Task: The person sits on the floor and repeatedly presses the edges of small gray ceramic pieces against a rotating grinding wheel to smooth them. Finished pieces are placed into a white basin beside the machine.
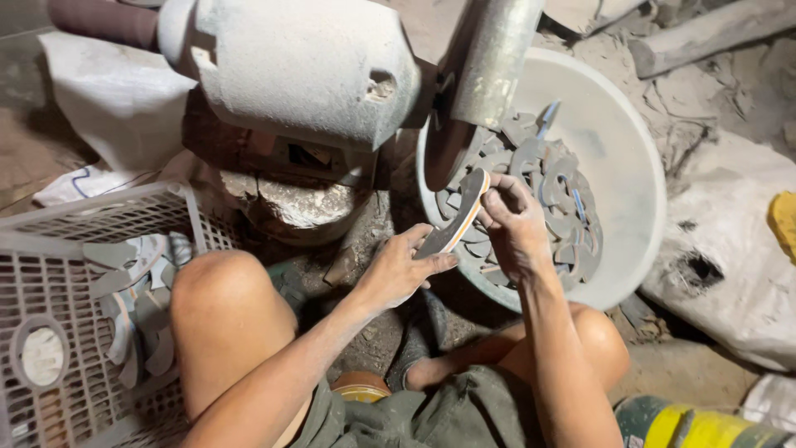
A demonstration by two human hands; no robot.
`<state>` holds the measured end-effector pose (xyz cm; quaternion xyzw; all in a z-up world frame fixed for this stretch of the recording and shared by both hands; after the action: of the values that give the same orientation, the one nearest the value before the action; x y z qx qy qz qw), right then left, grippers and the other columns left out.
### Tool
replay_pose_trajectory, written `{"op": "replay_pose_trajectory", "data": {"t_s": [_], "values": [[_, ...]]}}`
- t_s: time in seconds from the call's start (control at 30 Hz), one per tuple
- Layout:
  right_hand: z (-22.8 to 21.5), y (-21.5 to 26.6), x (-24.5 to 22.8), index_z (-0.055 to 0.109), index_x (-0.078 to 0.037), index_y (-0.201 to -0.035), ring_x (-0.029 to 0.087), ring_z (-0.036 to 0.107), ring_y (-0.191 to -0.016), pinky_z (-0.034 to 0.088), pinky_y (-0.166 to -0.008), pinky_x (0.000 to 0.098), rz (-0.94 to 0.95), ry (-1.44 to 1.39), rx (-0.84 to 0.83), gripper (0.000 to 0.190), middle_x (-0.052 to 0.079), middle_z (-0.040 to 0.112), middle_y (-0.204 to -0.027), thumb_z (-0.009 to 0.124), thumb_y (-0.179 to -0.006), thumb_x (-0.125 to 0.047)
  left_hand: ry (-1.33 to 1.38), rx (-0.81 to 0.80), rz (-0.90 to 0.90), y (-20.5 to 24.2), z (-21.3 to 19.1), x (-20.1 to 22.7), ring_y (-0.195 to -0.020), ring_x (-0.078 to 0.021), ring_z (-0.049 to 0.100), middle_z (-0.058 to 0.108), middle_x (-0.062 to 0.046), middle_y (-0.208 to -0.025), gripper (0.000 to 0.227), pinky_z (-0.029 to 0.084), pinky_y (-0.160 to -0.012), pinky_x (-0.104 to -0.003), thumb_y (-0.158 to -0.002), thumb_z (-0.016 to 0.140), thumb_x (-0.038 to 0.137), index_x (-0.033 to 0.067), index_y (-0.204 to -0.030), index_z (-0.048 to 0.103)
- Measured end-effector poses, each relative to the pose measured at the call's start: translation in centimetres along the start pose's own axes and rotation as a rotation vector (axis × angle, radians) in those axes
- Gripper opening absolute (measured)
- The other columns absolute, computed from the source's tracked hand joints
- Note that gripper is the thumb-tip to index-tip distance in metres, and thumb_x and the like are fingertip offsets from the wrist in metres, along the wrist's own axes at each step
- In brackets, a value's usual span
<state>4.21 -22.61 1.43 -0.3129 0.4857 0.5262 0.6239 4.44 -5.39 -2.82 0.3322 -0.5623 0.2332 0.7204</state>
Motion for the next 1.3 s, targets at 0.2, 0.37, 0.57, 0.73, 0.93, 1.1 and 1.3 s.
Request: {"op": "replay_pose_trajectory", "data": {"t_s": [0.2, 0.37, 0.57, 0.73, 0.93, 1.1, 1.3], "values": [[1.4, -0.9, 0.4, 0.056, 0.007, -0.136, 0.017, 0.065, -0.117, 0.050, -0.106, 0.0342, -0.074, 0.058, -0.032, 0.055, 0.013, 0.066, -0.131, 0.076, -0.090, -0.013, 0.078, 0.113, 0.057, -1.9, -0.7, -1.0, -0.088, -0.0215, 0.076, 0.076, -0.019, -0.108, 0.067, 0.064, -0.054, -0.030, -0.083, 0.077, 0.041, -0.0040, -0.129, 0.059], [2.9, -2.6, 0.4, 0.055, 0.008, -0.140, 0.022, 0.062, -0.124, 0.049, -0.111, 0.0360, -0.084, 0.045, -0.099, 0.057, 0.015, 0.065, -0.134, 0.076, -0.090, -0.010, 0.069, 0.160, 0.052, -3.5, -1.5, -1.8, -0.071, -0.0197, 0.074, 0.077, -0.018, -0.091, 0.066, 0.063, -0.046, -0.028, -0.082, 0.077, 0.048, -0.0069, -0.117, 0.069], [2.9, -3.9, 0.7, 0.060, 0.007, -0.138, 0.017, 0.062, -0.117, 0.048, -0.104, 0.0302, -0.094, 0.120, -0.081, 0.051, 0.011, 0.066, -0.129, 0.074, -0.092, -0.007, 0.103, 0.219, 0.087, -3.7, -2.0, -1.5, -0.063, -0.0151, 0.071, 0.073, -0.011, -0.083, 0.061, 0.061, -0.043, -0.027, -0.082, 0.076, 0.050, -0.0038, -0.111, 0.072], [3.0, -4.1, 0.8, 0.061, 0.008, -0.137, 0.017, 0.063, -0.113, 0.049, -0.101, 0.0305, -0.099, 0.114, -0.061, 0.049, 0.010, 0.067, -0.126, 0.075, -0.091, -0.005, 0.151, 0.217, 0.099, -3.7, -2.0, -0.7, -0.064, -0.0138, 0.070, 0.073, -0.009, -0.079, 0.054, 0.060, -0.044, -0.027, -0.085, 0.075, 0.046, -0.0030, -0.108, 0.073], [3.2, -4.2, 0.8, 0.062, 0.005, -0.135, 0.011, 0.060, -0.105, 0.048, -0.092, 0.0247, -0.108, 0.113, -0.076, 0.047, 0.006, 0.068, -0.123, 0.075, -0.090, -0.006, 0.203, 0.217, 0.081, -3.9, -1.8, -0.8, -0.063, -0.0142, 0.069, 0.073, -0.009, -0.081, 0.048, 0.059, -0.043, -0.027, -0.085, 0.076, 0.041, -0.0030, -0.104, 0.074], [2.8, -3.9, 0.9, 0.064, 0.003, -0.133, 0.005, 0.058, -0.094, 0.044, -0.079, 0.0195, -0.123, 0.175, -0.027, 0.046, 0.001, 0.068, -0.118, 0.076, -0.090, -0.010, 0.218, 0.231, 0.031, -3.8, -1.8, -1.9, -0.065, -0.0170, 0.071, 0.073, -0.016, -0.085, 0.056, 0.060, -0.043, -0.028, -0.082, 0.079, 0.042, -0.0093, -0.104, 0.073], [2.6, -2.2, 1.1, 0.064, 0.003, -0.133, 0.013, 0.063, -0.099, 0.052, -0.088, 0.0266, -0.070, 0.356, 0.010, 0.050, 0.008, 0.069, -0.116, 0.077, -0.089, -0.016, 0.232, 0.233, -0.025, -1.9, -1.0, -3.8, -0.077, -0.0216, 0.076, 0.072, -0.026, -0.108, 0.106, 0.064, -0.051, -0.030, -0.076, 0.078, 0.052, -0.0153, -0.145, 0.034]]}}
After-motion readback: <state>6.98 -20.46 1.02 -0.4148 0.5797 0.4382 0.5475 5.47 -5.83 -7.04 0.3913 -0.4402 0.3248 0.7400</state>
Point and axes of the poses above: each hand's wrist, its own y-axis away from the middle knuckle, its own z-axis out of the palm, x = y × z, the point moved 8 cm from there along -y, towards the middle knuckle
